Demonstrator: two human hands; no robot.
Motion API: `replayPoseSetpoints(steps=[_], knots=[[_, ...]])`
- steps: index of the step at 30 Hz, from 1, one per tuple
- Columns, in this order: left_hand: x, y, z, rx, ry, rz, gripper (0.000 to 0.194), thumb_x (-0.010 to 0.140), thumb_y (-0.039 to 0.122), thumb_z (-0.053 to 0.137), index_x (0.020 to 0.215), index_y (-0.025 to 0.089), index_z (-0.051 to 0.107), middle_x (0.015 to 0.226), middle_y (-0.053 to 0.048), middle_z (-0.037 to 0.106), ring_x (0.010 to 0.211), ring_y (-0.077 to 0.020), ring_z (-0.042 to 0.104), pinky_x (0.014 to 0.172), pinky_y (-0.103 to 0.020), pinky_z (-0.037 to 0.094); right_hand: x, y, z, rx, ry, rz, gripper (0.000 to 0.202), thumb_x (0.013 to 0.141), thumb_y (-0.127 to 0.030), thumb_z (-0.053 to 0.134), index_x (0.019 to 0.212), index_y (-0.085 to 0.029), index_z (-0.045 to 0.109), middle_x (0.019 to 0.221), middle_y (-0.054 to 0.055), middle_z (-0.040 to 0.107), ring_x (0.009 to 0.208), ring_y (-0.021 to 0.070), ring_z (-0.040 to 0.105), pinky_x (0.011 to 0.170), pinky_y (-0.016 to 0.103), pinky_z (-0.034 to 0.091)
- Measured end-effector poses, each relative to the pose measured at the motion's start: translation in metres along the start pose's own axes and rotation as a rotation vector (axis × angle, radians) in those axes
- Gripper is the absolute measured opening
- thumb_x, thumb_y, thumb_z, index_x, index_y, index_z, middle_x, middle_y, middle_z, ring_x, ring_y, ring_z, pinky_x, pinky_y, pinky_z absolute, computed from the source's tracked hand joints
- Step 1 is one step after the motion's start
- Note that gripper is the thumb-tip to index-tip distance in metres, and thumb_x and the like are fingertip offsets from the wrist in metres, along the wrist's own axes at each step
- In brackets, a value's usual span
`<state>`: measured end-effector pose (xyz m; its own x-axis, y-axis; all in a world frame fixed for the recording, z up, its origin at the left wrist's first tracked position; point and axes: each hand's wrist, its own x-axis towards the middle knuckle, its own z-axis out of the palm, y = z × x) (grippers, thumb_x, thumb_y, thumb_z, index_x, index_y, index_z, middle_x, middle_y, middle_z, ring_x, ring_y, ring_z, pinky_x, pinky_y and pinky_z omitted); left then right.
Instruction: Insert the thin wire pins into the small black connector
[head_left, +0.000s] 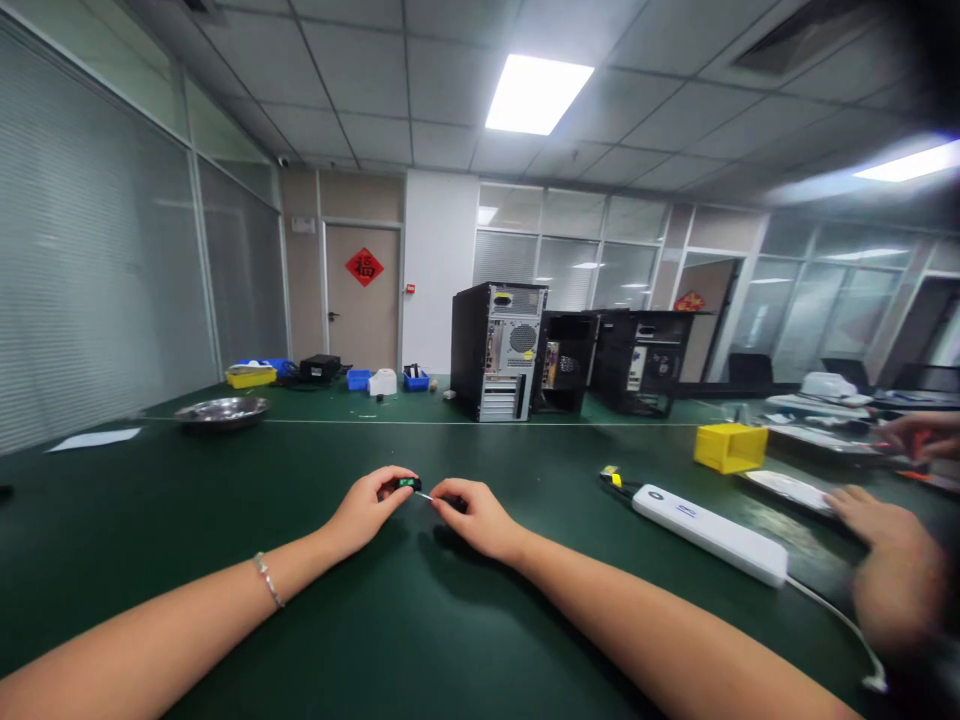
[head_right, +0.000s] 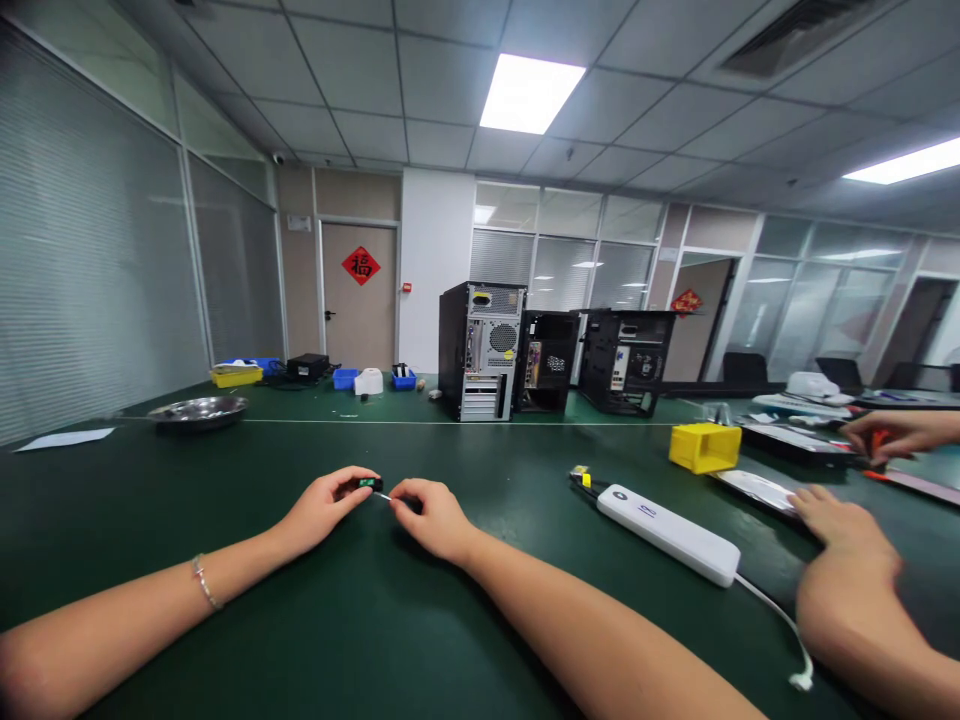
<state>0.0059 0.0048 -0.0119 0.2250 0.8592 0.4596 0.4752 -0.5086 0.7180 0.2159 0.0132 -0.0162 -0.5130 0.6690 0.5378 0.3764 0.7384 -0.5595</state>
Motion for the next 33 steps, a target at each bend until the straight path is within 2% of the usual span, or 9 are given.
replayPoseSetpoints(steps=[3,6,10,17,22,33], knots=[[0.0,0.001,0.0,0.023,-0.002,0.022,0.027,0.083,0.032,0.055,0.102,0.018,0.067,0.095,-0.006,0.068,0.079,-0.0189,0.059,0.074,-0.03,0.046,-0.001,-0.006,-0.003,-0.019,0.071,-0.076,0.02,0.091,-0.028,0.049,0.093,-0.019,0.066,0.085,0.002,0.068,0.078,0.0144,0.061,0.074,0.025,0.046],[-0.002,0.005,0.001,0.04,-0.014,0.045,0.026,0.083,0.032,0.056,0.102,0.018,0.067,0.091,-0.006,0.067,0.076,-0.018,0.057,0.071,-0.029,0.045,-0.003,-0.016,-0.005,-0.138,0.17,-0.177,0.021,0.091,-0.026,0.047,0.098,-0.02,0.065,0.087,0.004,0.066,0.079,0.0148,0.06,0.074,0.025,0.045],[-0.003,0.008,0.001,0.041,-0.007,0.051,0.027,0.083,0.032,0.056,0.102,0.017,0.067,0.087,-0.005,0.066,0.072,-0.0168,0.054,0.068,-0.028,0.043,-0.004,-0.024,-0.004,-0.309,0.186,-0.243,0.021,0.091,-0.024,0.046,0.099,-0.021,0.065,0.084,0.005,0.064,0.077,0.015,0.059,0.071,0.024,0.044],[-0.003,0.01,0.001,-0.032,0.015,0.057,0.024,0.083,0.029,0.056,0.102,0.017,0.065,0.092,-0.005,0.067,0.075,-0.0167,0.056,0.07,-0.027,0.044,-0.003,-0.02,-0.003,-0.387,0.178,-0.122,0.021,0.091,-0.025,0.045,0.096,-0.021,0.066,0.082,0.004,0.063,0.075,0.0141,0.058,0.069,0.022,0.042],[-0.004,0.011,-0.001,-0.034,0.03,0.093,0.02,0.083,0.028,0.057,0.097,0.019,0.067,0.095,-0.006,0.066,0.084,-0.0193,0.059,0.077,-0.03,0.046,-0.002,-0.018,-0.004,-0.408,0.154,-0.033,0.02,0.091,-0.027,0.046,0.093,-0.023,0.066,0.083,0.003,0.063,0.074,0.014,0.058,0.068,0.022,0.04],[-0.003,0.014,-0.003,-0.02,0.012,0.095,0.021,0.082,0.025,0.058,0.099,0.018,0.068,0.097,-0.007,0.068,0.087,-0.0202,0.061,0.079,-0.031,0.048,-0.003,-0.016,-0.001,-0.42,0.092,0.004,0.018,0.089,-0.025,0.049,0.088,-0.023,0.066,0.081,0.001,0.065,0.072,0.013,0.059,0.064,0.022,0.037]])
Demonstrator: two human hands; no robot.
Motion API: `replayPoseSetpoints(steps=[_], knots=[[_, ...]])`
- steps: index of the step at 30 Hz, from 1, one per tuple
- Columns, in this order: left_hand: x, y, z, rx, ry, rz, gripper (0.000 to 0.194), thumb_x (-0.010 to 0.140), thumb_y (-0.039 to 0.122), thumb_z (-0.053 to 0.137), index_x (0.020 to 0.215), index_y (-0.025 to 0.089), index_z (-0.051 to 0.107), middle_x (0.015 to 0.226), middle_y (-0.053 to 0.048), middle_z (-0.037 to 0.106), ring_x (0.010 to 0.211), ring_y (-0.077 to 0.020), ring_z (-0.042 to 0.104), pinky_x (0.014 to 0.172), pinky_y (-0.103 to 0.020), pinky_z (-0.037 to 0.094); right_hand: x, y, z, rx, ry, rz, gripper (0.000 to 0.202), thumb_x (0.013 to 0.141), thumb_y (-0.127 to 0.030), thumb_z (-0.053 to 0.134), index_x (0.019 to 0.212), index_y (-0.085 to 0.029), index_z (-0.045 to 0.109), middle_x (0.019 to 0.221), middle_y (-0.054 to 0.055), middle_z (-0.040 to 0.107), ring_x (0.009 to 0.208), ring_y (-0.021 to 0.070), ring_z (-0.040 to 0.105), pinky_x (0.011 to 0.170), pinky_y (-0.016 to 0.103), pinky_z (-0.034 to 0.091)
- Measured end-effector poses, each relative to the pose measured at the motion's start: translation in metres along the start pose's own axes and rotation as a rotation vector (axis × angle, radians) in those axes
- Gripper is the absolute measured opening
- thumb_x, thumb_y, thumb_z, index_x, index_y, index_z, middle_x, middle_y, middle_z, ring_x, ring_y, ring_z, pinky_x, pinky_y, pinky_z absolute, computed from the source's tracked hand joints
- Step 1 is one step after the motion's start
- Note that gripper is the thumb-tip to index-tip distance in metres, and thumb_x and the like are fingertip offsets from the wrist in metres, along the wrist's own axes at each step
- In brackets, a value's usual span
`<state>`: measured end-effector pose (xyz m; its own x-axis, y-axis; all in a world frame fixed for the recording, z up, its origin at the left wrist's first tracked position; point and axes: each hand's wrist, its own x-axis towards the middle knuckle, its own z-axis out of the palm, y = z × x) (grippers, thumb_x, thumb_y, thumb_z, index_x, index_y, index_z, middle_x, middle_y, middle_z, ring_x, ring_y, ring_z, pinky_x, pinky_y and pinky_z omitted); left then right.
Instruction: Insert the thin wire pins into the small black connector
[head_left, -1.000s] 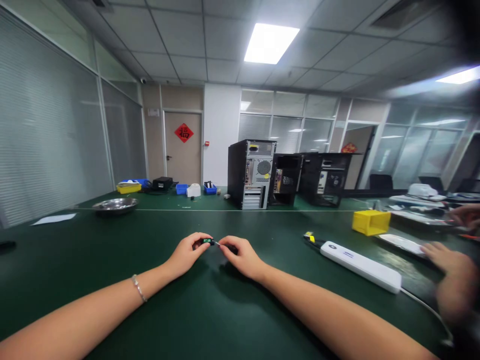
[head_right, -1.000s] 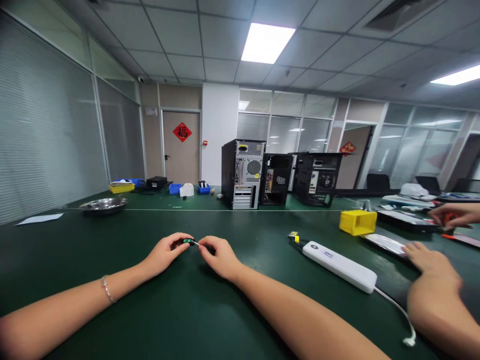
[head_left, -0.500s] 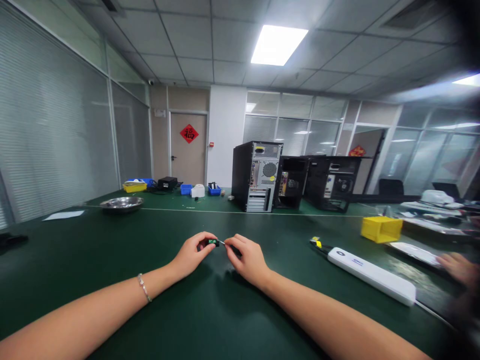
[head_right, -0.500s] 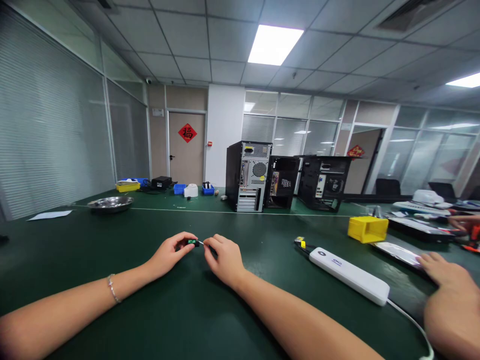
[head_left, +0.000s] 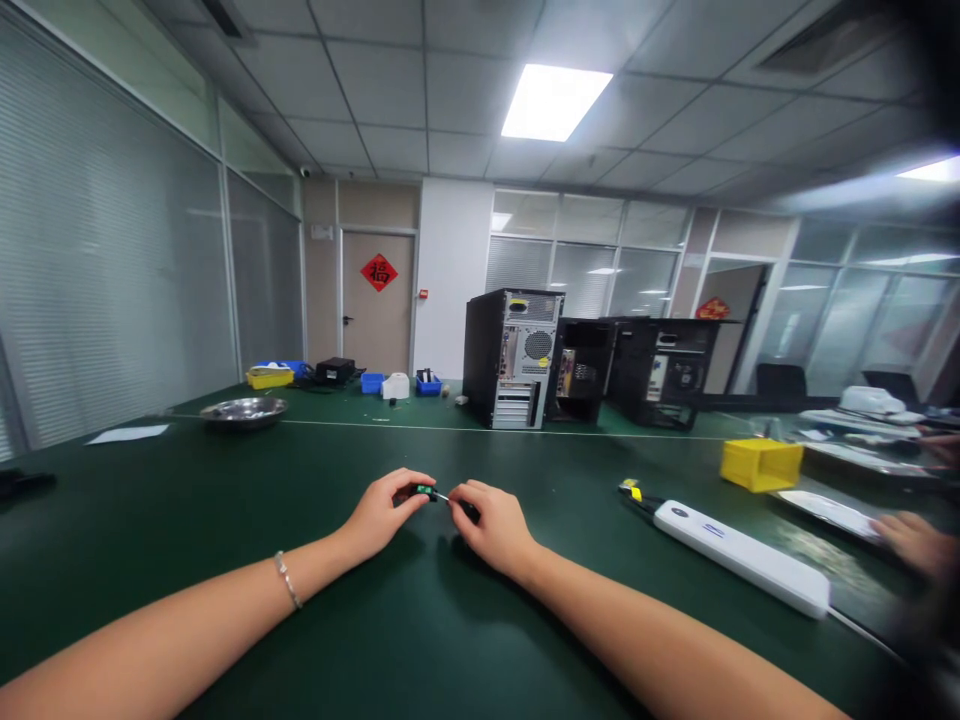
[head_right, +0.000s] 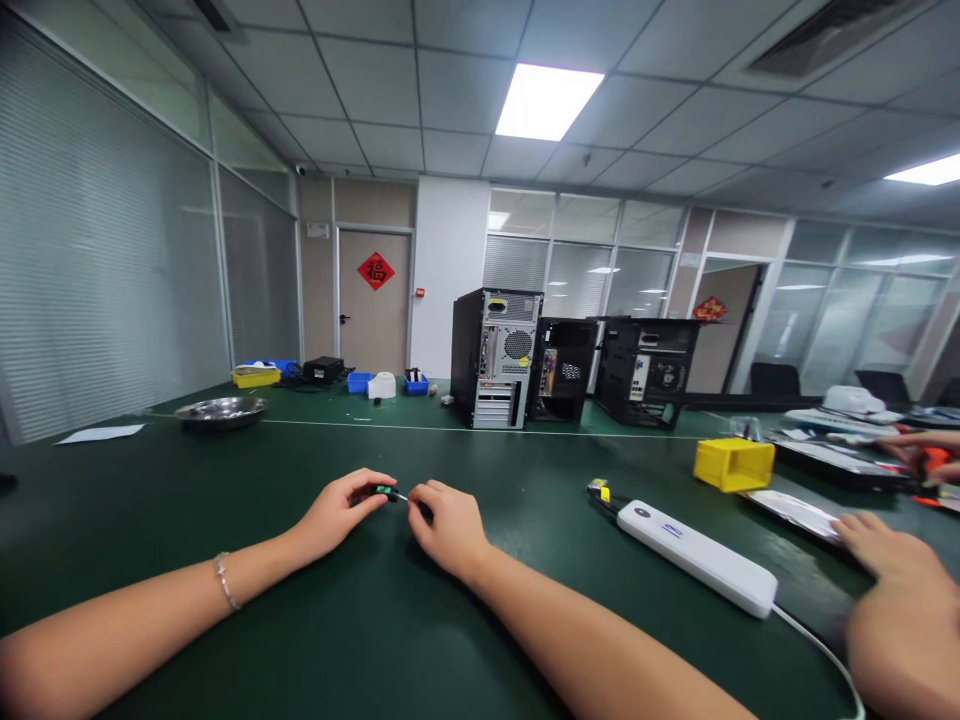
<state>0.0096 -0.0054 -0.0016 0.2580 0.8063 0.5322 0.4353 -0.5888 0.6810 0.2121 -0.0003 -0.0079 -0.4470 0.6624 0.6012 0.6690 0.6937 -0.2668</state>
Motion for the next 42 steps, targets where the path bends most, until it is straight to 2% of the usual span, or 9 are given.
replayPoseSetpoints(steps=[8,16,23,26,32,36,42], knots=[[0.0,-0.006,0.0,-0.023,-0.04,0.035,0.022,0.08,0.028,0.064,0.099,0.019,0.071,0.098,-0.007,0.07,0.091,-0.0214,0.063,0.085,-0.033,0.048,0.0,0.0,-0.001,0.035,-0.014,-0.002,0.017,0.088,-0.024,0.05,0.088,-0.024,0.067,0.082,0.001,0.067,0.075,0.0145,0.06,0.067,0.023,0.038],[0.002,-0.011,0.003,-0.219,-0.082,-0.089,0.025,0.074,0.031,0.07,0.095,0.017,0.073,0.096,-0.007,0.074,0.092,-0.024,0.066,0.086,-0.036,0.05,-0.001,0.0,-0.003,0.156,-0.034,-0.04,0.02,0.089,-0.024,0.048,0.09,-0.023,0.068,0.085,0.002,0.068,0.077,0.0151,0.061,0.072,0.023,0.043],[0.003,-0.013,0.002,-0.341,-0.067,-0.189,0.032,0.072,0.034,0.07,0.097,0.014,0.071,0.094,-0.009,0.074,0.086,-0.0229,0.067,0.083,-0.036,0.05,0.001,0.003,0.001,0.179,0.001,0.017,0.02,0.088,-0.025,0.049,0.088,-0.022,0.068,0.085,0.002,0.068,0.078,0.0155,0.061,0.074,0.024,0.043],[0.004,-0.016,0.001,-0.312,-0.091,-0.199,0.03,0.075,0.034,0.067,0.098,0.014,0.069,0.095,-0.008,0.072,0.085,-0.0213,0.066,0.082,-0.035,0.05,0.002,0.006,0.002,0.196,0.031,0.072,0.02,0.088,-0.026,0.048,0.086,-0.021,0.068,0.084,0.002,0.068,0.078,0.0159,0.061,0.072,0.024,0.043],[0.005,-0.017,-0.002,-0.288,-0.261,-0.163,0.024,0.076,0.031,0.068,0.093,0.016,0.062,0.084,-0.003,0.068,0.08,-0.0165,0.064,0.077,-0.029,0.049,0.002,0.008,0.003,0.22,0.038,0.072,0.021,0.089,-0.028,0.048,0.086,-0.021,0.068,0.083,0.002,0.069,0.076,0.0158,0.06,0.07,0.024,0.043],[0.004,-0.012,-0.003,-0.193,-0.364,-0.126,0.021,0.078,0.032,0.066,0.092,0.016,0.065,0.083,-0.003,0.069,0.079,-0.0171,0.063,0.076,-0.029,0.048,0.002,0.007,0.003,0.223,0.037,0.073,0.021,0.089,-0.029,0.048,0.084,-0.021,0.068,0.082,0.002,0.069,0.075,0.0155,0.06,0.069,0.023,0.043],[0.003,-0.006,-0.004,-0.043,-0.39,0.027,0.018,0.084,0.029,0.058,0.093,0.02,0.07,0.098,-0.005,0.07,0.093,-0.0204,0.063,0.089,-0.032,0.045,0.003,0.006,0.003,0.224,0.036,0.051,0.022,0.089,-0.028,0.048,0.083,-0.02,0.068,0.08,0.002,0.068,0.074,0.0149,0.059,0.068,0.023,0.042]])
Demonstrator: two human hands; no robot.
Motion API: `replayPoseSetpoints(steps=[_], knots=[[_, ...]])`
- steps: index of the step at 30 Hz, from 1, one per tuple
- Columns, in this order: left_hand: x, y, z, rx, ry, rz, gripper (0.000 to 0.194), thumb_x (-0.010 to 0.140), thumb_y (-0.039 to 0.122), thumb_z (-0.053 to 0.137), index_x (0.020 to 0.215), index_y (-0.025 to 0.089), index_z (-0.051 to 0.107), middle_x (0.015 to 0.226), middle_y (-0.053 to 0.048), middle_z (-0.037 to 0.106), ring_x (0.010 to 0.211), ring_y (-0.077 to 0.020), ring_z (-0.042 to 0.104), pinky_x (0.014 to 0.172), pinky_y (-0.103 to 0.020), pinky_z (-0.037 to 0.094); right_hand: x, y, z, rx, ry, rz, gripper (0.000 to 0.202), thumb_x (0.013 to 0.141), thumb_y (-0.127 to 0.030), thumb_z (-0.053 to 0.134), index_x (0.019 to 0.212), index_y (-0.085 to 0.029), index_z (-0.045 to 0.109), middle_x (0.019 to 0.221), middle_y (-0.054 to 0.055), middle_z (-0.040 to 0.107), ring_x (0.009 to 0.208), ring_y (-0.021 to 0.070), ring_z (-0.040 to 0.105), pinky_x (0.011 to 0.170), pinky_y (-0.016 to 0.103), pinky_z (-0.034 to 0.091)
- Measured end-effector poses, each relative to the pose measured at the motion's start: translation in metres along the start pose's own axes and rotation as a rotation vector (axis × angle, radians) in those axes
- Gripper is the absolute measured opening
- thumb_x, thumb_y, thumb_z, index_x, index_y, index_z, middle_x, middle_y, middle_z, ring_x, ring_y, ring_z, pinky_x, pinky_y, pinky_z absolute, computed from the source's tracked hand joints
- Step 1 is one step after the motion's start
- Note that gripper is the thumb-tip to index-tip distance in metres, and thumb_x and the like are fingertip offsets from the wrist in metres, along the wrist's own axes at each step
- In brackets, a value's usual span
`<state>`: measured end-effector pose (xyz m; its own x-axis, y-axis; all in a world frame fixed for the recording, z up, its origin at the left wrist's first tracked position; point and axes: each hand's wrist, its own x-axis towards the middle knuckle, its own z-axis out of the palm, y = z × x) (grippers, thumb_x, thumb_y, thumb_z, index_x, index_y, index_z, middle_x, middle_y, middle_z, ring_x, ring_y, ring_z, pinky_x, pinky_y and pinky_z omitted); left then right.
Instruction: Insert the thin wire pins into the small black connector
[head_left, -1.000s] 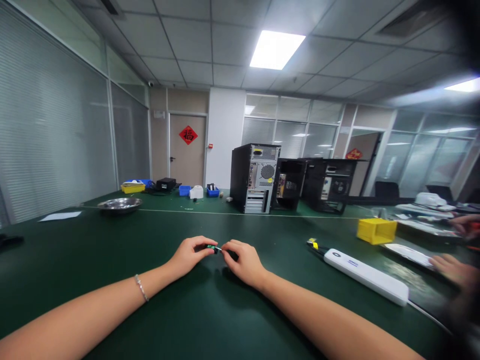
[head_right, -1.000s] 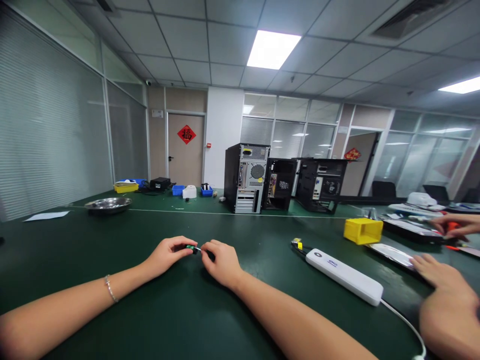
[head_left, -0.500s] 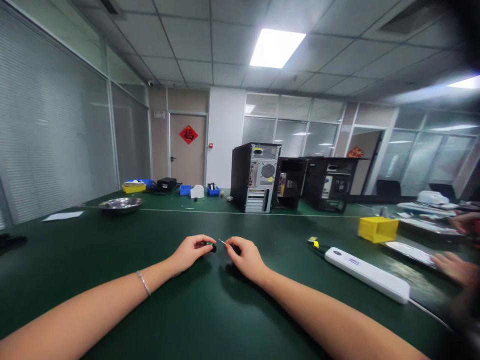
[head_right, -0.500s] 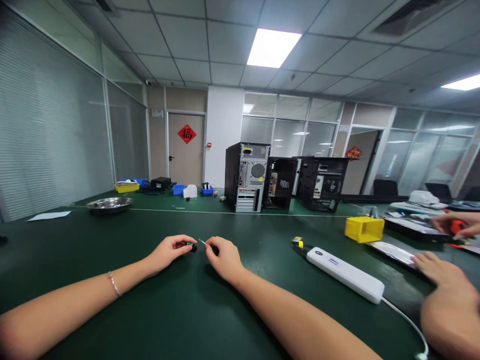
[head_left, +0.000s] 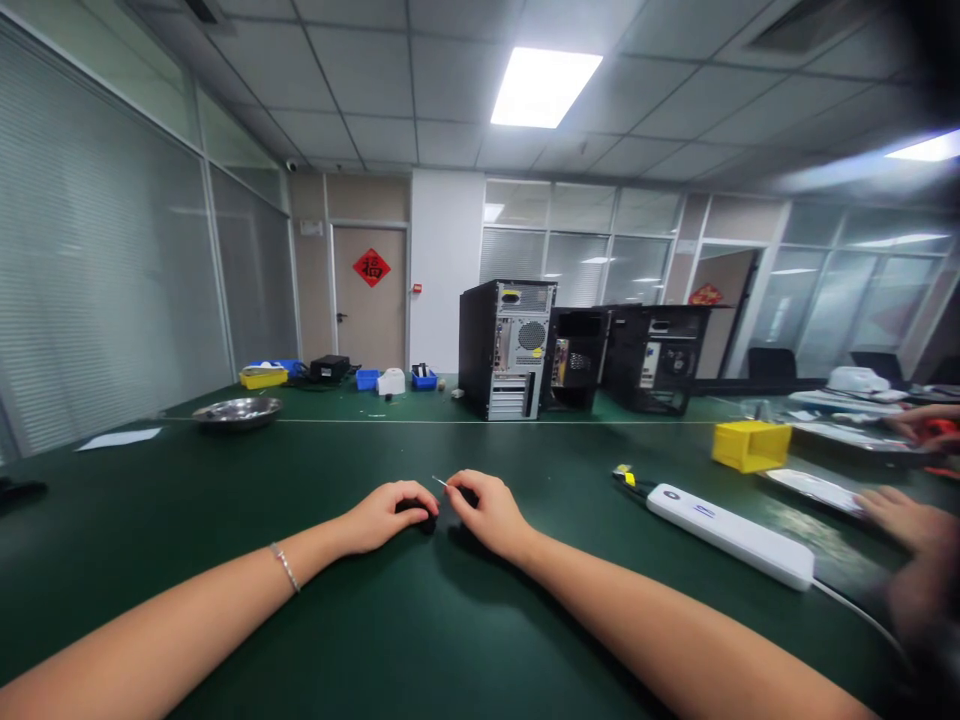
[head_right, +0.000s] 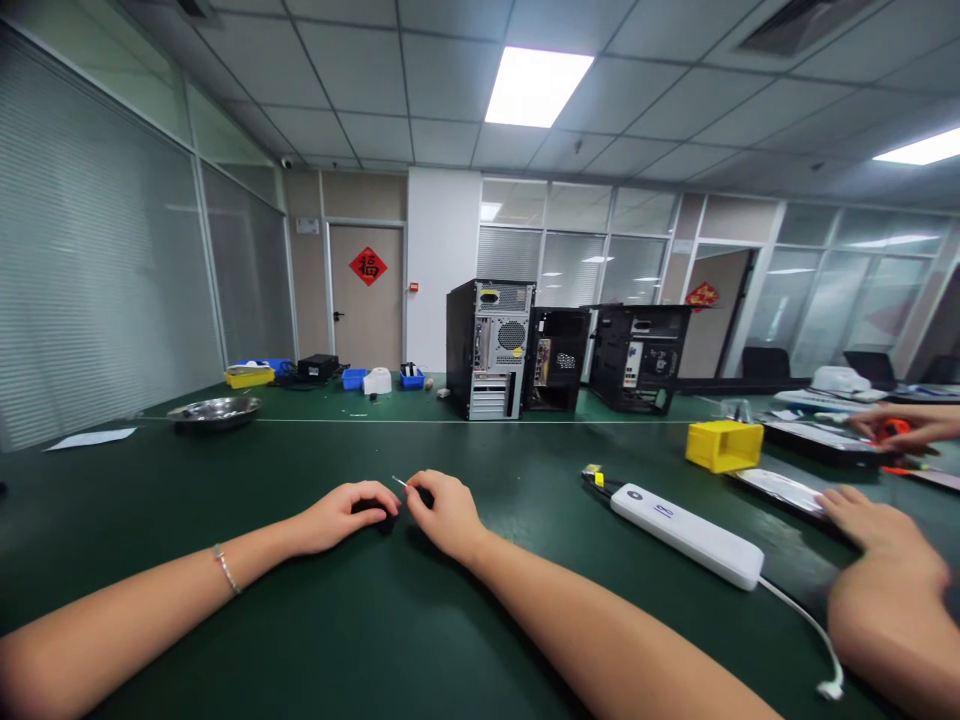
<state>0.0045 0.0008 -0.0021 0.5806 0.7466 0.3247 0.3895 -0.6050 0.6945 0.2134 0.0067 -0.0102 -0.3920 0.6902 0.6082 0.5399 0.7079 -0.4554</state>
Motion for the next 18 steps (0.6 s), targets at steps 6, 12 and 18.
replayPoseSetpoints(steps=[6,12,18], knots=[[-0.001,-0.003,0.002,0.071,0.034,0.028,0.022,0.087,0.026,0.054,0.104,0.022,0.068,0.106,-0.006,0.068,0.099,-0.0215,0.061,0.092,-0.033,0.044,0.0,0.003,0.002,0.007,-0.026,0.007,0.021,0.089,-0.026,0.048,0.085,-0.021,0.068,0.083,0.001,0.069,0.078,0.015,0.061,0.072,0.023,0.043],[-0.006,0.006,0.008,0.24,0.137,0.009,0.018,0.085,0.032,0.057,0.097,0.02,0.063,0.095,-0.006,0.063,0.089,-0.0212,0.058,0.083,-0.033,0.046,0.003,0.01,0.004,0.012,-0.108,0.08,0.015,0.082,-0.023,0.054,0.088,-0.022,0.068,0.088,0.001,0.069,0.082,0.016,0.061,0.075,0.024,0.043],[-0.007,0.011,0.011,0.38,0.122,0.012,0.032,0.08,0.041,0.064,0.104,0.02,0.059,0.1,-0.006,0.057,0.093,-0.0232,0.054,0.086,-0.038,0.045,0.009,0.019,0.004,0.074,-0.184,0.18,0.029,0.072,-0.01,0.053,0.096,-0.02,0.066,0.087,0.0,0.068,0.078,0.015,0.06,0.074,0.023,0.044]])
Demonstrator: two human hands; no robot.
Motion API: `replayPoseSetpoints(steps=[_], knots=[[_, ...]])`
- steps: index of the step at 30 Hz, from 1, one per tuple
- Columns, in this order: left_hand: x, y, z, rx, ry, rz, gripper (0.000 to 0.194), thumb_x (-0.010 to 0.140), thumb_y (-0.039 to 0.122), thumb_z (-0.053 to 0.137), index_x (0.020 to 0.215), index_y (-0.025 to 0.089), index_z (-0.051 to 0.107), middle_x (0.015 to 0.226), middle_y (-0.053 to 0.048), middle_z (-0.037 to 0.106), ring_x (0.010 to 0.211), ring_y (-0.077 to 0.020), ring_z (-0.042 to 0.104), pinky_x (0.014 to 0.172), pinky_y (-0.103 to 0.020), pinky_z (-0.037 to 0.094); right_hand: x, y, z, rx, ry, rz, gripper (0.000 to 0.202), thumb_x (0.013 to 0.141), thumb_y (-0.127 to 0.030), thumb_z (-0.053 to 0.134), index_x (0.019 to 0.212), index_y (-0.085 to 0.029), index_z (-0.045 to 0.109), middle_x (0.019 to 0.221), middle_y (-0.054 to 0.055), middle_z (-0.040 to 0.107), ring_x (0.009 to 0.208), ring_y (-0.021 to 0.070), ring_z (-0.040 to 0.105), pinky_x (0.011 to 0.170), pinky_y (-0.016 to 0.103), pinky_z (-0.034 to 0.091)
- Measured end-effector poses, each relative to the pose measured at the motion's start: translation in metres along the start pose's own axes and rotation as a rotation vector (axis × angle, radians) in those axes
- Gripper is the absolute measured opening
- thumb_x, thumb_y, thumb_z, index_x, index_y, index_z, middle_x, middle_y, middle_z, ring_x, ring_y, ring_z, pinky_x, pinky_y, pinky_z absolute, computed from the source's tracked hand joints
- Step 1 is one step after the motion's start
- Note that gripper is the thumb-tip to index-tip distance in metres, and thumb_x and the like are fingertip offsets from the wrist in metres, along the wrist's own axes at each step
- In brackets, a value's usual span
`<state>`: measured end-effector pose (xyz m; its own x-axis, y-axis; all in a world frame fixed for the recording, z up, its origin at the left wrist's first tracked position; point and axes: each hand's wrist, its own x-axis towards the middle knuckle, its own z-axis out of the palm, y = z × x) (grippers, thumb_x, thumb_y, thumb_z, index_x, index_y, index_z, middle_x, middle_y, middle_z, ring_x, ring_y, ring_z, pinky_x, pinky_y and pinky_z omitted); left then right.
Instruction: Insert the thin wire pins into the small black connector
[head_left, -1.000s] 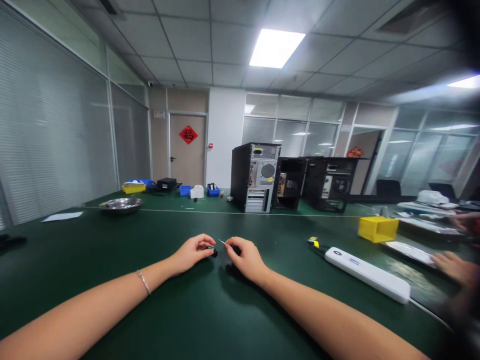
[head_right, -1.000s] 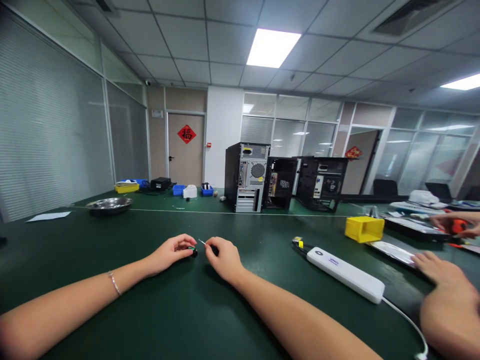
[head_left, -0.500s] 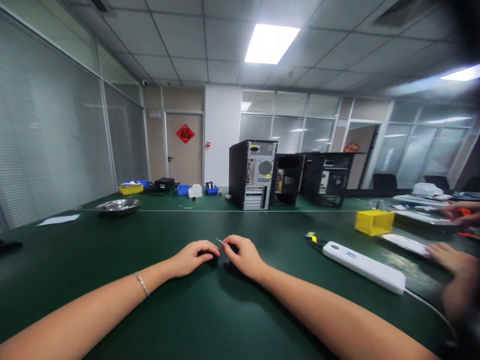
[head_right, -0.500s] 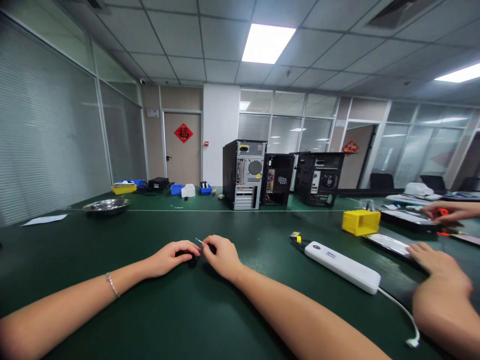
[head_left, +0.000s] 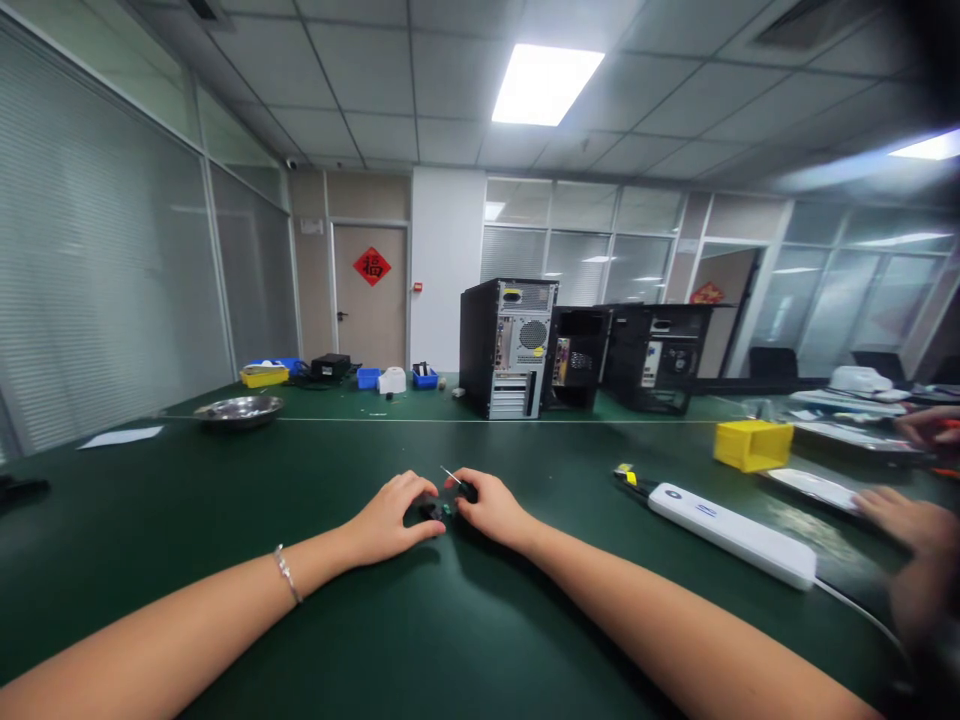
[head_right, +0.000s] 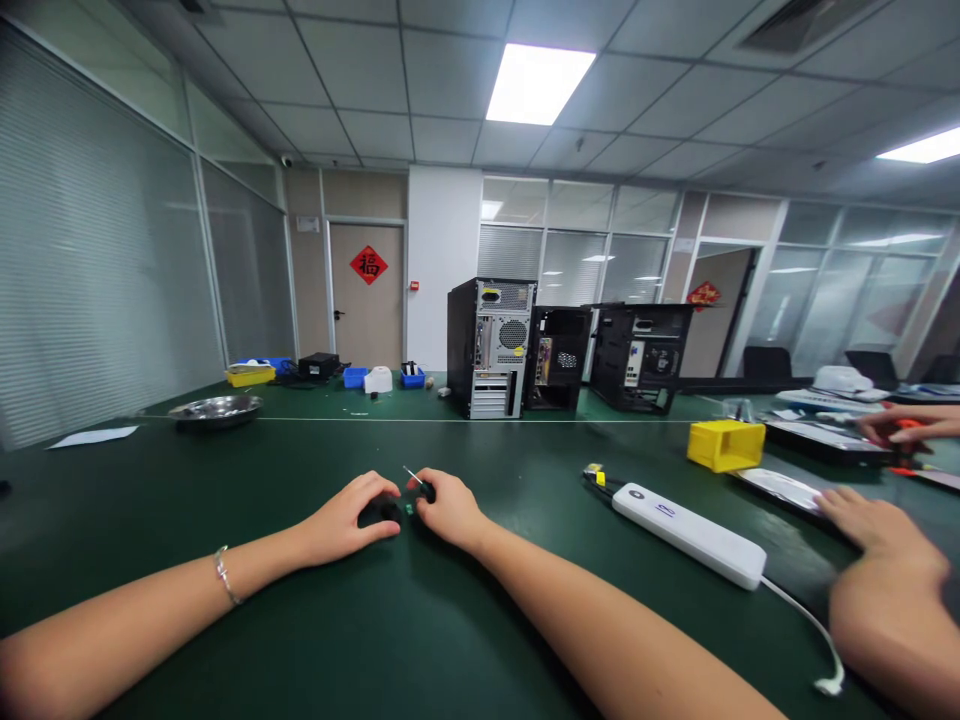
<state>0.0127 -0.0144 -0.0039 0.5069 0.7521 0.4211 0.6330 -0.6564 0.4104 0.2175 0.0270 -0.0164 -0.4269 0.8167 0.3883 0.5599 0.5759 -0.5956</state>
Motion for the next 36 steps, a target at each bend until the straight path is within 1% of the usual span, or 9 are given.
replayPoseSetpoints(steps=[4,7,10,16,19,22,24,29,36], knots=[[0.0,-0.002,0.001,0.014,-0.03,0.013,0.025,0.081,0.038,0.063,0.099,0.021,0.062,0.098,-0.006,0.057,0.093,-0.0226,0.054,0.087,-0.038,0.045,0.003,0.001,-0.003,-0.027,-0.087,-0.029,0.033,0.067,-0.008,0.057,0.097,-0.018,0.065,0.093,0.003,0.066,0.084,0.0169,0.06,0.078,0.025,0.044],[0.0,-0.003,0.001,-0.004,-0.032,0.036,0.018,0.082,0.027,0.058,0.098,0.02,0.061,0.096,-0.006,0.059,0.092,-0.0218,0.055,0.086,-0.037,0.045,0.003,-0.001,-0.005,-0.079,-0.144,-0.04,0.029,0.069,-0.014,0.063,0.098,-0.018,0.066,0.095,0.005,0.063,0.086,0.0185,0.059,0.08,0.027,0.044],[0.001,-0.006,0.002,-0.067,-0.034,0.038,0.023,0.079,0.017,0.056,0.102,0.018,0.059,0.099,-0.006,0.06,0.092,-0.0207,0.056,0.086,-0.036,0.047,0.002,-0.002,-0.005,-0.121,-0.155,-0.055,0.022,0.072,-0.018,0.064,0.094,-0.017,0.067,0.094,0.006,0.062,0.085,0.0186,0.059,0.079,0.028,0.044],[0.003,-0.018,0.006,-0.223,-0.03,0.037,0.04,0.074,0.007,0.052,0.112,0.017,0.055,0.11,-0.008,0.058,0.101,-0.0201,0.057,0.092,-0.035,0.047,0.0,-0.001,-0.001,-0.175,-0.119,-0.054,0.016,0.075,-0.021,0.066,0.09,-0.017,0.065,0.09,0.006,0.061,0.082,0.0182,0.058,0.076,0.028,0.044],[0.004,-0.02,0.007,-0.277,-0.022,0.031,0.042,0.072,0.005,0.051,0.113,0.017,0.055,0.111,-0.008,0.058,0.104,-0.0204,0.057,0.095,-0.037,0.047,-0.002,0.0,0.002,-0.151,-0.016,-0.065,0.019,0.073,-0.02,0.066,0.091,-0.017,0.062,0.091,0.005,0.06,0.082,0.0176,0.057,0.075,0.029,0.044],[0.004,-0.02,0.007,-0.347,0.001,0.018,0.041,0.072,0.006,0.053,0.112,0.017,0.054,0.111,-0.008,0.057,0.106,-0.0212,0.057,0.095,-0.038,0.047,-0.004,0.0,0.004,-0.033,0.097,-0.144,0.017,0.075,-0.017,0.064,0.091,-0.018,0.059,0.089,0.003,0.059,0.082,0.0158,0.055,0.075,0.028,0.044],[0.005,-0.019,0.008,-0.393,0.025,0.002,0.04,0.072,0.008,0.055,0.111,0.017,0.052,0.11,-0.008,0.057,0.106,-0.0214,0.058,0.094,-0.038,0.048,-0.005,-0.001,0.005,0.05,0.13,-0.192,0.017,0.076,-0.016,0.063,0.092,-0.018,0.058,0.089,0.002,0.059,0.081,0.0151,0.054,0.074,0.027,0.044],[0.004,-0.012,0.01,-0.55,0.025,-0.038,0.037,0.074,0.009,0.057,0.11,0.017,0.05,0.108,-0.008,0.057,0.095,-0.0192,0.063,0.089,-0.038,0.05,-0.009,-0.01,0.008,0.133,0.124,-0.241,0.016,0.077,-0.018,0.062,0.092,-0.018,0.057,0.087,0.002,0.058,0.079,0.0143,0.054,0.071,0.026,0.044],[0.004,-0.01,0.011,-0.679,0.007,-0.05,0.036,0.072,0.01,0.065,0.106,0.018,0.055,0.112,-0.009,0.056,0.098,-0.0206,0.064,0.091,-0.04,0.05,-0.011,-0.014,0.008,0.114,0.092,-0.267,0.016,0.076,-0.017,0.063,0.091,-0.019,0.058,0.088,0.001,0.059,0.081,0.0145,0.055,0.074,0.027,0.044]])
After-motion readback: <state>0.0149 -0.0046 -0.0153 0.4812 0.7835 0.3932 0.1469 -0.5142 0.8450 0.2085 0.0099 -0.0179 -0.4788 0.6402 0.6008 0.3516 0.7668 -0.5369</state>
